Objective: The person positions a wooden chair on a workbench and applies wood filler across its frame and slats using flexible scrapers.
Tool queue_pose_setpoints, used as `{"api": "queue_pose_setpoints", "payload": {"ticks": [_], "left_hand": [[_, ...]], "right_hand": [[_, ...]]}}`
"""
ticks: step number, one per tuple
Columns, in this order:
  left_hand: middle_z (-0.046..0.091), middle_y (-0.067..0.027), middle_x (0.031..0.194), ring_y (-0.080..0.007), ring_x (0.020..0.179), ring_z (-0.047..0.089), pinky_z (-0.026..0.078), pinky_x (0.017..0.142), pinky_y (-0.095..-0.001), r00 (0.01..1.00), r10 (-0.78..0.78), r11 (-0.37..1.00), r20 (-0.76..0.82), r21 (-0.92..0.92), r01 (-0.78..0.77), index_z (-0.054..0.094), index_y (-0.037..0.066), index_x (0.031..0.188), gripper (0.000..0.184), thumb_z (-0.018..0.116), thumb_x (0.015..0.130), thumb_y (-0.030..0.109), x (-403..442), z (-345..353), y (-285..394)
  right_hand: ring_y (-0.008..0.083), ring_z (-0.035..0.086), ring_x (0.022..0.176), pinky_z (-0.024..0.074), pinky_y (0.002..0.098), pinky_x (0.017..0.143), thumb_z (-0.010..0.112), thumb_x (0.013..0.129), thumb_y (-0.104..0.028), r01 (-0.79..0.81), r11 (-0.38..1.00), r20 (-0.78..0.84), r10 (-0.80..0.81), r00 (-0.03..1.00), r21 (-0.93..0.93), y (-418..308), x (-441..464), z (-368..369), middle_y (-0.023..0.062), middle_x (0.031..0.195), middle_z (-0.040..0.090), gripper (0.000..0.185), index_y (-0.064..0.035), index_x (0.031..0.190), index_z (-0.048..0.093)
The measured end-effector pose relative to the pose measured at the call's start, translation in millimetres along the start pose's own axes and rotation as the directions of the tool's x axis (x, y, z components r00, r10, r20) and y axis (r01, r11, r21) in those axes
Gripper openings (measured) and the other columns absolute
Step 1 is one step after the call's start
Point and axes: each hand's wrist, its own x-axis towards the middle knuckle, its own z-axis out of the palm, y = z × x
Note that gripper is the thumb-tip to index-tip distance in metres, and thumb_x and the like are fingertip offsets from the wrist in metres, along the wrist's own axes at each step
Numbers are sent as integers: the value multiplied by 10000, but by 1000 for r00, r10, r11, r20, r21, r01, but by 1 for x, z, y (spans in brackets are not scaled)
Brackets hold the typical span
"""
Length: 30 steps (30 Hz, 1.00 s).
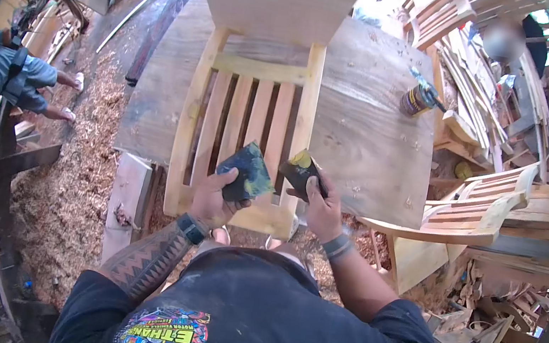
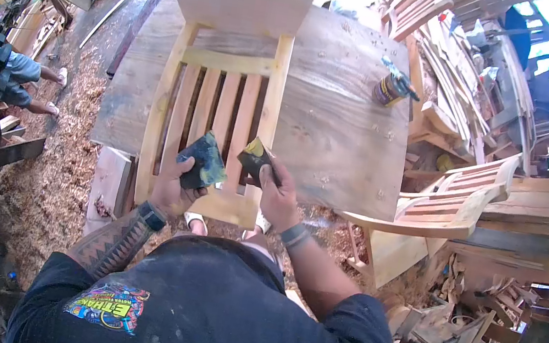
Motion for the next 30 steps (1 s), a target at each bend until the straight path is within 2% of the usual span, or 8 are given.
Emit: {"api": "queue_pose_setpoints", "payload": {"ticks": [3,7,11,15,22,25,28,30], "left_hand": [[738,-109,1099,-244,890,741,620,694,-393,998,43,997,54,-71,-39,601,35,1299,326,556,1042,230,-6,0,27],[737,-79,1087,-212,878,719,599,734,-391,994,92,993,58,-75,-87,619,78,1265,298,568,1035,261,-22,-4,59],[726,-122,1145,-240,955,726,620,779,-425,995,83,995,63,-66,-79,605,37,1299,323,540,1046,227,-39,-17,85],[720,-141,1179,-264,1020,732,643,797,-446,994,94,996,62,-11,-94,580,4,1344,350,525,1049,184,-53,-33,105],[729,-129,1143,-245,987,746,650,803,-401,941,277,926,194,209,-315,609,-30,1307,324,547,1056,166,-53,-62,117],[746,-99,1086,-180,986,736,621,868,-341,943,225,946,245,178,-272,678,-47,1217,277,556,1060,146,-52,-73,132],[746,-98,1080,-181,966,742,622,839,-332,962,173,934,212,276,-229,676,-52,1200,282,583,1048,167,-48,-90,149],[743,-104,1047,-188,920,745,642,745,-351,952,193,874,237,400,-277,671,-56,1184,291,584,1040,181,-35,-114,154]], "right_hand": [[217,666,1167,563,416,1059,460,1117,-122,264,964,-23,-263,964,36,-8,-3,73,144,1326,658,394,39,1476,489],[178,633,1214,515,330,1044,447,1121,-107,447,894,-52,-448,892,-32,32,-5,117,119,1373,641,430,28,1529,448],[132,639,1018,518,276,874,493,1097,-89,414,824,73,-420,905,-387,29,-9,149,84,1245,681,442,24,1523,473],[117,630,857,516,283,739,537,1064,-51,502,463,312,-429,848,-730,10,-7,183,109,1025,716,441,11,1500,509],[304,715,715,547,394,712,530,1072,-143,265,384,269,-44,962,-885,-19,-9,221,227,837,689,342,-1,1373,609],[345,702,714,556,422,711,555,1059,-174,296,286,351,164,922,-911,-18,-1,203,219,886,716,358,-13,1374,604],[403,687,924,543,473,846,585,1036,-151,42,439,154,224,962,-897,-44,-5,209,227,1071,717,333,-26,1341,631],[373,662,1035,529,452,924,587,1019,-130,363,295,370,-33,928,-884,-40,10,195,178,1192,707,339,-49,1344,644]]}}
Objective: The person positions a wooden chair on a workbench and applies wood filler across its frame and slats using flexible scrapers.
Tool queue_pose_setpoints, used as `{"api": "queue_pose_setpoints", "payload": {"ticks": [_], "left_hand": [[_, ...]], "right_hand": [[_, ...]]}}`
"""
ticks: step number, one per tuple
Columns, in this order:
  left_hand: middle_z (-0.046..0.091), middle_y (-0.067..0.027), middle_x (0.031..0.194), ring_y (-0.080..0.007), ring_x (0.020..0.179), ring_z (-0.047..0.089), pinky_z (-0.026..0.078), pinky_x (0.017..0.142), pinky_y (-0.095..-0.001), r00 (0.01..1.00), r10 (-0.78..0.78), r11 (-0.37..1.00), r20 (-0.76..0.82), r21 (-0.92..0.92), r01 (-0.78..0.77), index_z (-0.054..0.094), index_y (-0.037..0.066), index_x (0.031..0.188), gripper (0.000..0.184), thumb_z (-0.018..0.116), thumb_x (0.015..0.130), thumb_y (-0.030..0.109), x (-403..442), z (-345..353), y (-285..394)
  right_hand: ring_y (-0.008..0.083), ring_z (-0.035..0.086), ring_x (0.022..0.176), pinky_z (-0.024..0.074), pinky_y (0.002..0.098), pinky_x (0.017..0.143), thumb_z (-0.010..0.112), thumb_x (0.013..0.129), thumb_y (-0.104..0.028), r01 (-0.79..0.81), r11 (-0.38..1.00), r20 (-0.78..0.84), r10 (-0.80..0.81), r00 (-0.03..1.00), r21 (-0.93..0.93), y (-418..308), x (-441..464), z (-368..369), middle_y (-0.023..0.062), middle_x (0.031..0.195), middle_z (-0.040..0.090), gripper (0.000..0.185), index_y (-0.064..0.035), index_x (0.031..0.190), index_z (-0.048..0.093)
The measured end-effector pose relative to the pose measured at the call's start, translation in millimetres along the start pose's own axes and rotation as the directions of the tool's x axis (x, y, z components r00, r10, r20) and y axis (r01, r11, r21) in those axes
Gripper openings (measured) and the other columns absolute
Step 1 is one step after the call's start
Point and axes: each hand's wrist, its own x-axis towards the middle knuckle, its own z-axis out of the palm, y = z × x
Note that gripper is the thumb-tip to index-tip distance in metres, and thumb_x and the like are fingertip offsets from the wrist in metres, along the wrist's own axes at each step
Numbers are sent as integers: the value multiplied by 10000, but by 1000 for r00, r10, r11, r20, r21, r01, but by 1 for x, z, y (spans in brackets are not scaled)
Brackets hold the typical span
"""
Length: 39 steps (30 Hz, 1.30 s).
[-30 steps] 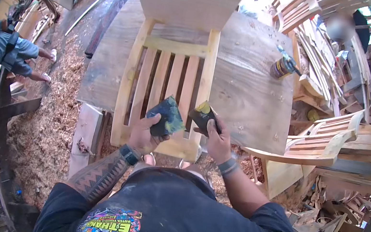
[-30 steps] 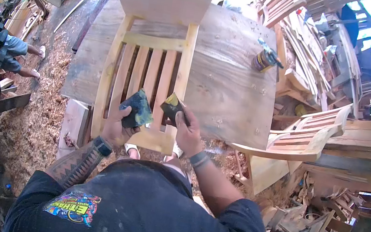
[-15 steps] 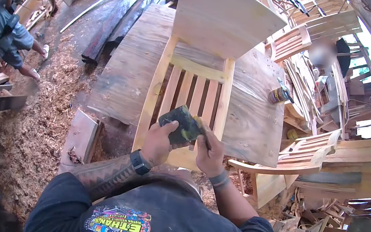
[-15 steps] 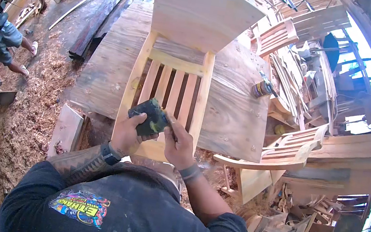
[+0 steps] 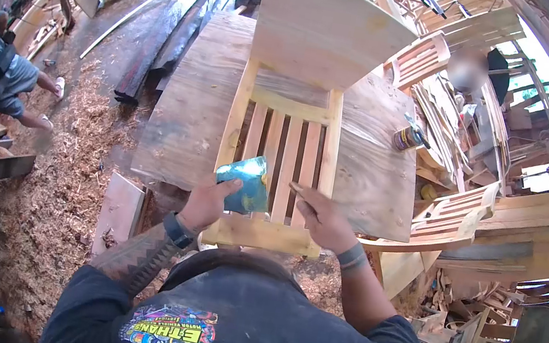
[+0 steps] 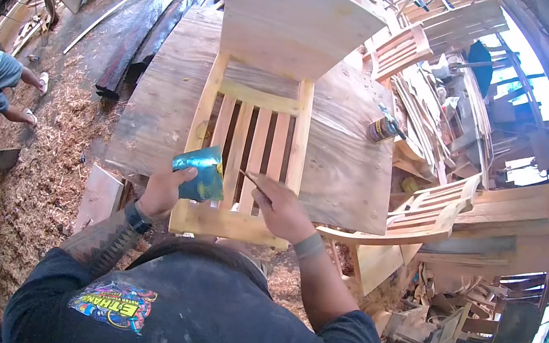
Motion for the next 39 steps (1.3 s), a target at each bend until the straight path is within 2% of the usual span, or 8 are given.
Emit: {"api": "queue_pose_setpoints", "payload": {"ticks": [4,6,10,13,19,24,31,39], "left_hand": [[737,-103,975,-187,806,732,638,658,-356,963,-253,953,95,195,231,676,-59,1159,287,564,1035,174,1,3,41],[736,-100,958,-183,793,729,636,655,-355,981,-69,915,180,403,-10,678,-54,1154,277,569,1030,169,5,1,35],[732,-89,933,-175,766,723,637,648,-356,990,-114,984,79,144,101,671,-44,1156,268,583,1022,171,21,-2,17],[729,-79,926,-175,756,730,637,656,-353,1000,-29,892,3,451,24,671,-46,1139,269,598,1017,183,32,-13,8],[735,-102,1025,-223,779,750,648,668,-371,957,-61,998,-283,-15,59,639,-32,1184,257,562,1028,156,66,-23,21],[718,-64,1061,-149,936,705,605,801,-313,901,225,961,-371,237,-142,671,-41,1168,266,633,1005,166,70,-65,23],[740,-66,1038,-153,921,705,580,796,-322,889,155,909,-431,414,42,707,-19,1173,259,602,995,137,2,-82,-26],[753,-45,1037,-132,914,709,566,843,-304,845,-130,990,-519,-22,138,723,-10,1175,266,597,1006,151,-27,-76,-51]], "right_hand": [[340,624,1173,494,433,1037,618,964,-84,277,928,11,-284,959,-249,0,22,-8,114,1293,688,375,-82,1335,664],[344,632,1161,497,436,1033,629,954,-84,303,924,54,-299,953,-233,0,32,-3,121,1270,695,368,-77,1319,670],[333,626,1149,501,438,1018,620,941,-90,271,950,120,-254,960,-158,10,46,10,103,1251,696,358,-86,1295,676],[330,636,1128,509,442,997,611,940,-94,241,963,184,-218,958,-116,16,51,18,104,1233,699,352,-87,1285,680],[390,658,1063,529,479,945,594,979,-125,130,989,316,-101,943,-71,48,83,25,165,1152,707,280,-64,1238,680],[436,658,1067,526,499,950,550,1014,-146,111,977,171,-80,982,-180,137,192,33,229,1115,704,234,-37,1187,665],[437,659,1062,523,523,951,550,989,-190,108,881,169,-32,985,-460,194,315,63,239,1108,704,246,-28,1148,644],[375,624,1144,516,509,975,596,893,-109,59,871,-31,-84,996,-488,190,292,118,191,1180,656,316,-26,1193,651]]}}
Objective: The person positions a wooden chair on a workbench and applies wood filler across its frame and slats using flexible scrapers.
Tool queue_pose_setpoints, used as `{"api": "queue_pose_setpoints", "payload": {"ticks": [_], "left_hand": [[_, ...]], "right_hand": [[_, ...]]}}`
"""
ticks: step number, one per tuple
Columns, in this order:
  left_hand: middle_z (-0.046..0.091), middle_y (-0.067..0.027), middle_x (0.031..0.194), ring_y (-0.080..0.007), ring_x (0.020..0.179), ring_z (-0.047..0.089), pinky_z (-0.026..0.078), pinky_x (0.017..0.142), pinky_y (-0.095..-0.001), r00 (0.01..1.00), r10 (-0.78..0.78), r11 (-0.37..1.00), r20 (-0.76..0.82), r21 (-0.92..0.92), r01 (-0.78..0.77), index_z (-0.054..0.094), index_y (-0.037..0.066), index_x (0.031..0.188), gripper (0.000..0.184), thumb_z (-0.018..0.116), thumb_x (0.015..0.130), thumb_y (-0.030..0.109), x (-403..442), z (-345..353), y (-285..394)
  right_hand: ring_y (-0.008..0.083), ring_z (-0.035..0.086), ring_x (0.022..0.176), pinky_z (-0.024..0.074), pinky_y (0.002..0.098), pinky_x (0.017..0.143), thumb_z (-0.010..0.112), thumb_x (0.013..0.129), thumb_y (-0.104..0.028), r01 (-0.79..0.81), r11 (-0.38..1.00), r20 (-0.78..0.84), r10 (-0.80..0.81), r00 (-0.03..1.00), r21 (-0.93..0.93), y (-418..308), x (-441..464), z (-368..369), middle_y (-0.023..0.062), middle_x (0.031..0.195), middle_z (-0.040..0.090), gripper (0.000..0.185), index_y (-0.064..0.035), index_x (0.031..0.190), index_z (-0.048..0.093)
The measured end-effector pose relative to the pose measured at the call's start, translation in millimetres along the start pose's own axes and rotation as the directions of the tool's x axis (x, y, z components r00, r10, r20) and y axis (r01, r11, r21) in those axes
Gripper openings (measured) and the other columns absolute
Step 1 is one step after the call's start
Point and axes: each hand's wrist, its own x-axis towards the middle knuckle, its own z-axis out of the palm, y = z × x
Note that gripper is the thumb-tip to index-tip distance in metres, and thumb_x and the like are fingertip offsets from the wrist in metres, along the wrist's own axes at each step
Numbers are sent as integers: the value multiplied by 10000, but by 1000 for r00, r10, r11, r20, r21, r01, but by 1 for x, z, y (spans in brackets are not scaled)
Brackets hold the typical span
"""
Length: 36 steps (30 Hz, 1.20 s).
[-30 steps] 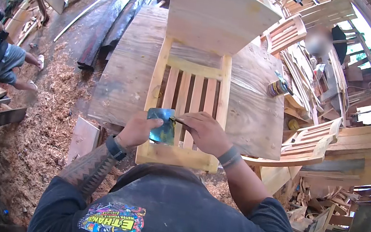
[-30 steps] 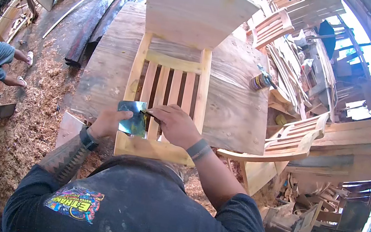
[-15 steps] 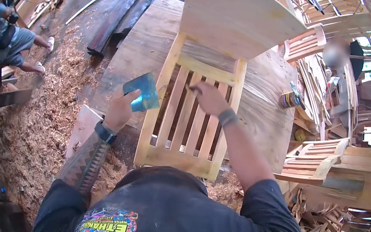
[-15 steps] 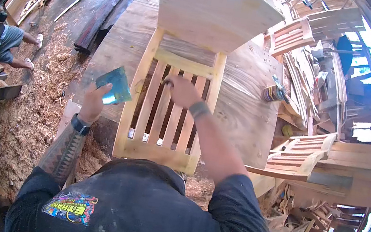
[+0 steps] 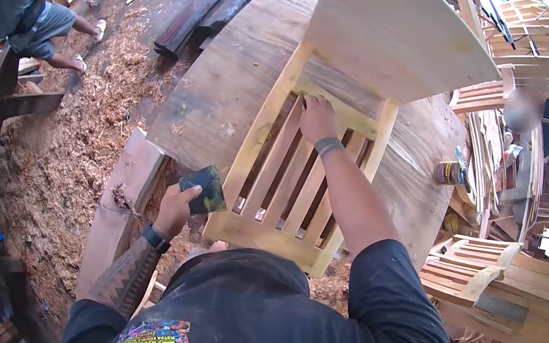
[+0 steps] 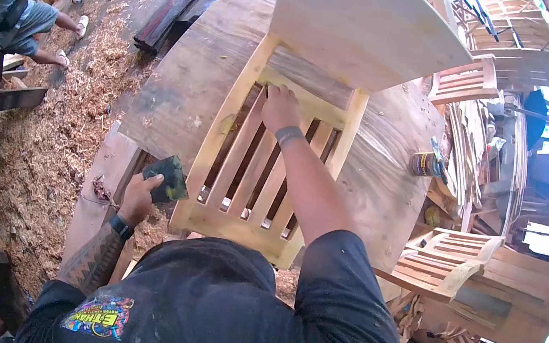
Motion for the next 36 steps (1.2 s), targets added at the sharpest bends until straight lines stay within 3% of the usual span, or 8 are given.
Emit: {"api": "queue_pose_setpoints", "payload": {"ticks": [5,9,12,15,21,24,30,36], "left_hand": [[756,-47,1050,-119,922,709,566,848,-300,999,-11,999,52,-38,13,722,-19,1157,245,600,1013,137,12,1,1],[758,-53,1043,-127,906,716,572,846,-301,998,-10,998,66,-64,14,721,-25,1151,242,606,1008,133,19,2,-3],[760,-57,1042,-136,902,723,579,847,-306,998,-23,998,52,-54,26,721,-27,1155,244,609,1005,131,20,0,-5],[761,-61,1051,-144,918,727,584,854,-311,998,-30,999,57,-30,32,718,-24,1166,248,611,1004,129,17,-5,-12],[746,-78,1131,-173,961,732,593,884,-336,996,-57,998,68,-13,58,671,-24,1275,327,564,1009,133,9,-1,-1],[742,-82,1147,-173,981,729,589,895,-334,997,-48,999,65,-11,49,664,-27,1285,335,556,1011,133,8,0,1],[749,-63,1104,-147,963,712,571,893,-314,997,-35,999,68,26,33,698,-13,1250,304,579,1015,138,11,1,-3],[755,-57,1071,-133,949,710,564,883,-300,994,23,998,108,63,-30,706,-23,1219,295,586,1010,147,19,5,0]], "right_hand": [[342,590,1203,492,491,1011,639,847,-96,17,995,-126,-4,992,99,-9,-48,22,131,1200,652,375,-63,1218,680],[333,619,1160,490,475,1014,624,866,-89,117,987,67,-125,990,108,-1,-72,-7,122,1147,673,305,-99,1149,734],[370,657,1108,517,485,983,605,924,-132,7,975,304,-77,950,224,13,-50,-48,175,1115,712,238,-79,1112,740],[409,673,1061,531,498,957,584,976,-199,29,965,99,-57,993,262,18,-22,-65,218,1087,724,247,-65,1109,742],[416,665,1087,529,507,968,563,989,-224,-21,997,138,10,990,76,27,41,-55,216,1130,721,301,-79,1187,737],[408,653,1108,536,481,962,590,953,-171,107,990,114,-117,987,88,32,46,-33,198,1173,711,276,-81,1173,730],[397,635,1143,519,465,1006,572,884,-23,-4,967,160,-38,986,253,19,23,-27,179,1200,693,365,-62,1216,718],[400,627,1141,516,458,1008,575,818,16,129,955,156,-174,972,266,9,-10,-17,181,1189,680,449,-60,1244,694]]}}
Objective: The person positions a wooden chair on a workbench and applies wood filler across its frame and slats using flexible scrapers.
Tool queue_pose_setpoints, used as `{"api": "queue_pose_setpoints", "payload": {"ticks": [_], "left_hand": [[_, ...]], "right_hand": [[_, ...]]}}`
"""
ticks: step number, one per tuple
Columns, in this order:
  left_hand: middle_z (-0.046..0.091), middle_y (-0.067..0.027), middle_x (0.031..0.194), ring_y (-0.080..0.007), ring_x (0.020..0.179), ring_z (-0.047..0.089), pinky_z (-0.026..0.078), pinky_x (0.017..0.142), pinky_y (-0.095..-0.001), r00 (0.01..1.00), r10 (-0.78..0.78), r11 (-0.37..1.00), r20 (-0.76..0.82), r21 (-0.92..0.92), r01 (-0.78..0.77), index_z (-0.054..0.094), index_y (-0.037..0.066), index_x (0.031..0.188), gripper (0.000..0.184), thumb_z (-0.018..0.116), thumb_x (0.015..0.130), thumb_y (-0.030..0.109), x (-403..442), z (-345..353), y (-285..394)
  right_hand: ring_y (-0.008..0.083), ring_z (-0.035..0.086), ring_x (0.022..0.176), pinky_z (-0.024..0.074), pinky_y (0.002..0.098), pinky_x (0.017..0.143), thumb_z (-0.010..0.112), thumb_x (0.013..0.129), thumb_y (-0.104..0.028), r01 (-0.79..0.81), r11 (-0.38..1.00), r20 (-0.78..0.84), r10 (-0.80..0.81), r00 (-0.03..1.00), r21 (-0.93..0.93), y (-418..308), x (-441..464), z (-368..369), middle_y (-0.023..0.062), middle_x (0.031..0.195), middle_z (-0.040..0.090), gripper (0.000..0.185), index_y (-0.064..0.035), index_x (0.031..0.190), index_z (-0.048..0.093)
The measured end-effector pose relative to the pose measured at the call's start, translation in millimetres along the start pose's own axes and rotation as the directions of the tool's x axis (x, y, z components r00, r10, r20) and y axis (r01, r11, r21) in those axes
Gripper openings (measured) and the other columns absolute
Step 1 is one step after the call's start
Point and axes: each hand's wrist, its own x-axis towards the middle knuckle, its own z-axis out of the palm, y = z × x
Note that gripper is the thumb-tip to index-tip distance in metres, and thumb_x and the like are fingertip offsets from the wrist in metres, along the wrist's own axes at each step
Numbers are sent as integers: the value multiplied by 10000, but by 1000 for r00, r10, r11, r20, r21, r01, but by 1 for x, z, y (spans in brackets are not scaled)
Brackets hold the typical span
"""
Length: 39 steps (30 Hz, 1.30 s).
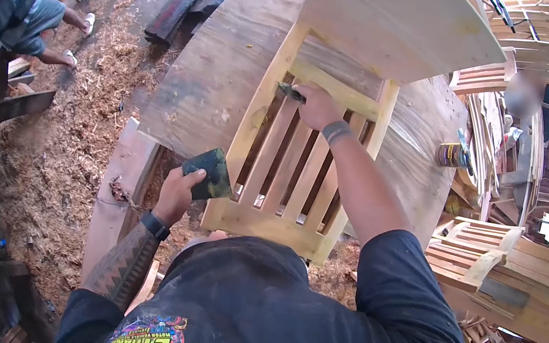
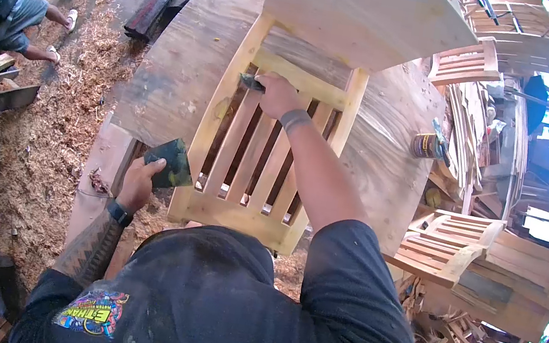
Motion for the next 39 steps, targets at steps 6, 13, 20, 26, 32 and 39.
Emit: {"api": "queue_pose_setpoints", "payload": {"ticks": [6,13,20,26,32,39], "left_hand": [[759,-51,1056,-117,922,712,566,859,-289,999,-51,994,10,-93,52,724,-23,1152,258,599,1007,148,0,-8,3],[754,-60,1073,-130,923,715,578,857,-301,1000,-18,998,-14,-68,17,713,-20,1180,261,618,1004,149,-11,-33,1],[753,-64,1081,-144,942,718,581,874,-314,999,-36,996,-21,-81,34,701,-24,1198,271,620,1007,150,-18,-46,2],[739,-73,1113,-161,970,716,581,909,-326,998,-44,997,44,-69,47,671,-24,1229,293,609,997,144,-20,-45,-1],[755,-71,1069,-151,945,722,572,877,-300,997,-59,981,46,-184,66,722,-16,1135,235,626,1002,152,-20,-37,-11],[742,-124,1084,-272,946,746,625,838,-441,975,-119,817,187,-540,203,650,-21,1194,256,582,1028,162,-48,15,36]], "right_hand": [[401,624,1101,529,474,966,595,800,10,-94,995,27,94,995,-23,-41,-40,18,176,1120,626,428,-53,1215,678],[403,614,1101,526,493,959,588,807,-1,-140,989,-21,141,990,54,-92,-102,51,184,1092,609,431,-32,1231,657],[405,605,1128,522,476,968,635,782,-15,-72,995,-60,76,995,73,-146,-177,94,178,1167,630,488,-37,1270,631],[400,597,1157,505,473,1003,657,776,-64,-88,985,-48,96,994,150,-185,-231,125,178,1228,617,541,-25,1314,618],[411,660,1008,522,508,920,620,854,-120,-133,951,22,132,991,279,-181,-234,105,182,1050,685,412,-27,1252,674],[240,692,918,525,375,797,574,1042,-151,-170,745,-110,310,944,645,-221,-199,-30,166,999,715,305,27,1282,638]]}}
